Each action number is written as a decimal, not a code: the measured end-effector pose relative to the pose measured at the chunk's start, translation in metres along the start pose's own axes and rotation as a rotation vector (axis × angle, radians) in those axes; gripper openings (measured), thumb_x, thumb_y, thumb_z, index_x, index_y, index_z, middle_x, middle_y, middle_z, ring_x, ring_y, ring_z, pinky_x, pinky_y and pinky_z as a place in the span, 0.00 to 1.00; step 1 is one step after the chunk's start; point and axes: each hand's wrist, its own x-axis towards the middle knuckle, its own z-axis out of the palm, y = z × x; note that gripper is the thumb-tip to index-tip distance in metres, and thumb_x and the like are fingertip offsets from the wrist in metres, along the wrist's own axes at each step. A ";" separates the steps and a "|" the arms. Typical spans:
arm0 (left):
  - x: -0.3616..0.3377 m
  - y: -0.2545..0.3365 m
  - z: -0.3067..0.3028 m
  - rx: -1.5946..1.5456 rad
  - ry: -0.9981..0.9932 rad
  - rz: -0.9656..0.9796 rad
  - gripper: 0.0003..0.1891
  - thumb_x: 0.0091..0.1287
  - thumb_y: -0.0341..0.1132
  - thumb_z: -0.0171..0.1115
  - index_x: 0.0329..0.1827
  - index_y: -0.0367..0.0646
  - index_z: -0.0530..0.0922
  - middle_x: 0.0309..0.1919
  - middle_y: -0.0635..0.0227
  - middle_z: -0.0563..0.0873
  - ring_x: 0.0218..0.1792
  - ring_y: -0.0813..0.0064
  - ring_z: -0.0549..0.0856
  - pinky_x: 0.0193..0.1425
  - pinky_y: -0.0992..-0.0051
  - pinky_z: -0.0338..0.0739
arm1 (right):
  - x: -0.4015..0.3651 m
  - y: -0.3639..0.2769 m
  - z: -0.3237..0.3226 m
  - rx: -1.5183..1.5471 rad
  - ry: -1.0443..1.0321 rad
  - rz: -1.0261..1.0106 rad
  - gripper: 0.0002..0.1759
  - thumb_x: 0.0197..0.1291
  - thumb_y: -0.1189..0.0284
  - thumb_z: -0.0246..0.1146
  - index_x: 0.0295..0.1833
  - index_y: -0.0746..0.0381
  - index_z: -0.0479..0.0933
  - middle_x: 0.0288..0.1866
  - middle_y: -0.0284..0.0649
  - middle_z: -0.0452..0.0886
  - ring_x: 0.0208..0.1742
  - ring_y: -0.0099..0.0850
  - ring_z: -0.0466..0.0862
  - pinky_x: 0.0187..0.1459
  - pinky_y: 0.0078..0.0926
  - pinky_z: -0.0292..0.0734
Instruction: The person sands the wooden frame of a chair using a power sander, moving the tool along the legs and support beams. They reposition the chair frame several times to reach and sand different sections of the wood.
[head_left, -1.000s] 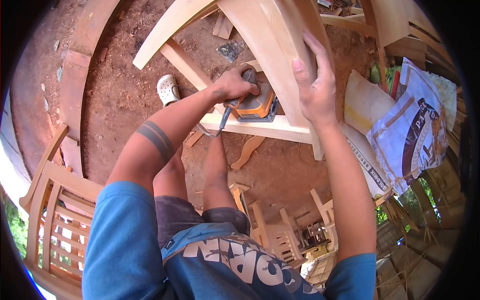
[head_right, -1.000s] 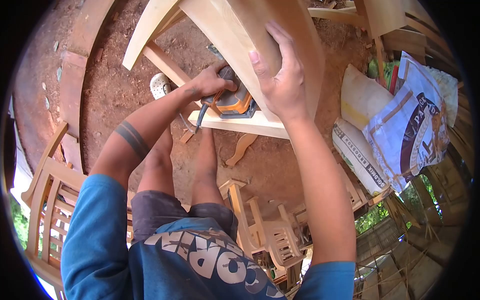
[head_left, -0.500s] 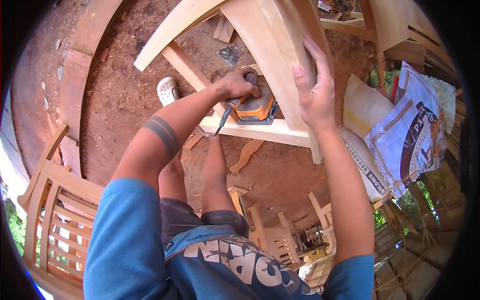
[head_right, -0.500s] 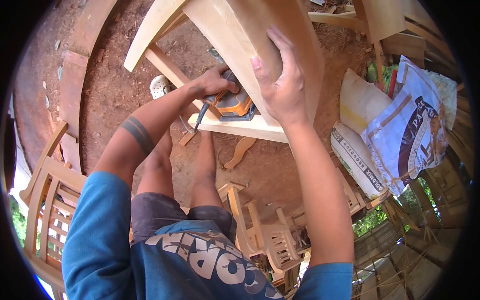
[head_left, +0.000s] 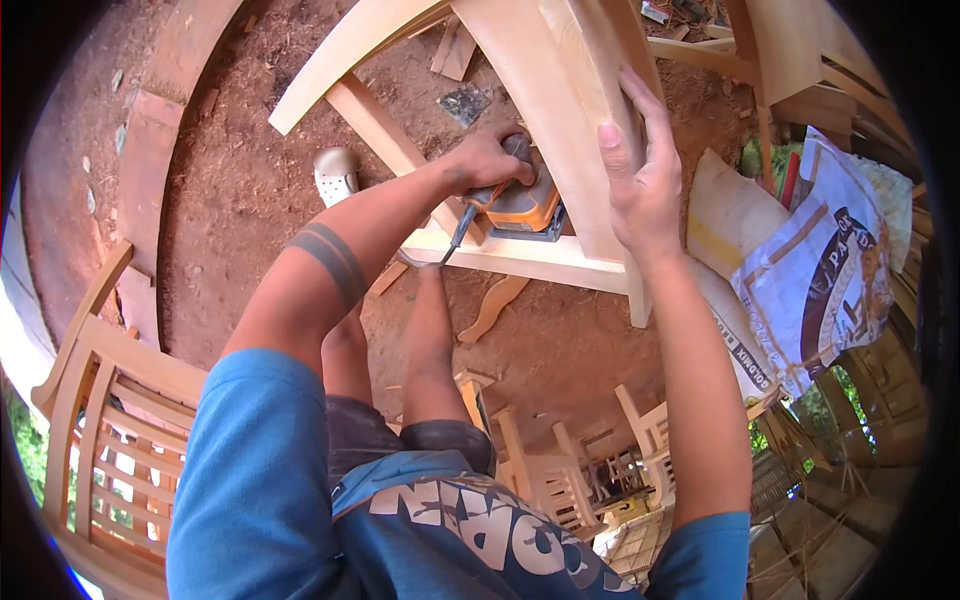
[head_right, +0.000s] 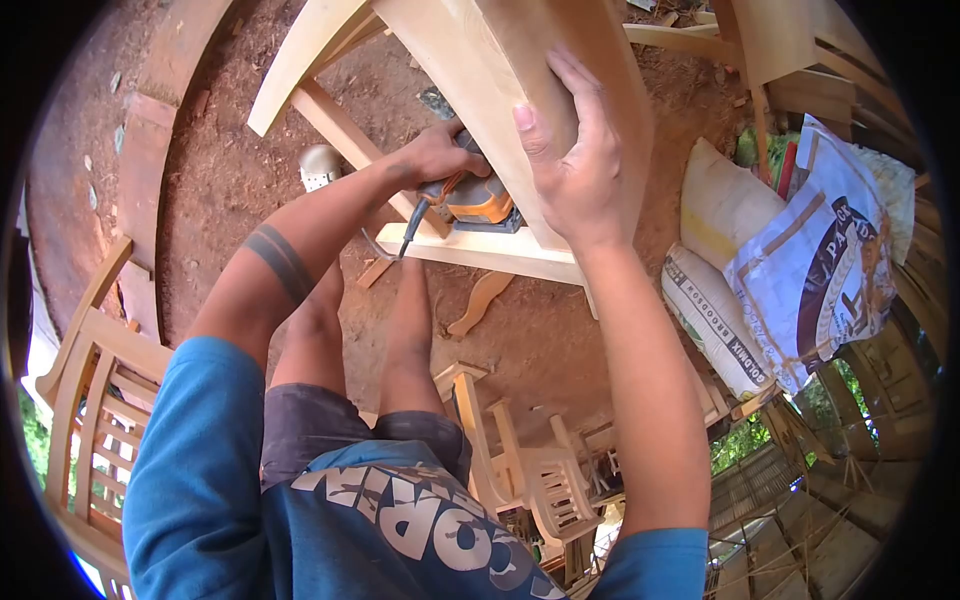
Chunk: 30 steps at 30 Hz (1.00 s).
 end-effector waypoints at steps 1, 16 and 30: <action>-0.002 0.007 0.000 0.007 -0.038 -0.004 0.42 0.48 0.36 0.76 0.71 0.41 0.74 0.56 0.54 0.85 0.58 0.61 0.84 0.68 0.69 0.75 | 0.000 0.000 -0.001 -0.015 -0.002 -0.009 0.34 0.74 0.54 0.60 0.74 0.67 0.68 0.76 0.49 0.71 0.76 0.39 0.71 0.76 0.37 0.62; 0.013 -0.016 0.006 -0.049 0.032 0.039 0.42 0.43 0.43 0.79 0.67 0.46 0.78 0.54 0.52 0.87 0.55 0.58 0.85 0.62 0.68 0.78 | 0.001 0.005 0.003 0.049 0.075 -0.047 0.34 0.69 0.53 0.66 0.69 0.68 0.73 0.68 0.51 0.78 0.69 0.43 0.78 0.71 0.37 0.71; 0.009 -0.026 0.003 -0.024 0.059 0.037 0.42 0.43 0.45 0.78 0.67 0.46 0.78 0.54 0.52 0.86 0.55 0.58 0.85 0.63 0.68 0.78 | 0.001 0.006 0.002 0.053 0.081 -0.048 0.33 0.70 0.53 0.66 0.68 0.68 0.74 0.68 0.51 0.78 0.69 0.43 0.79 0.71 0.37 0.72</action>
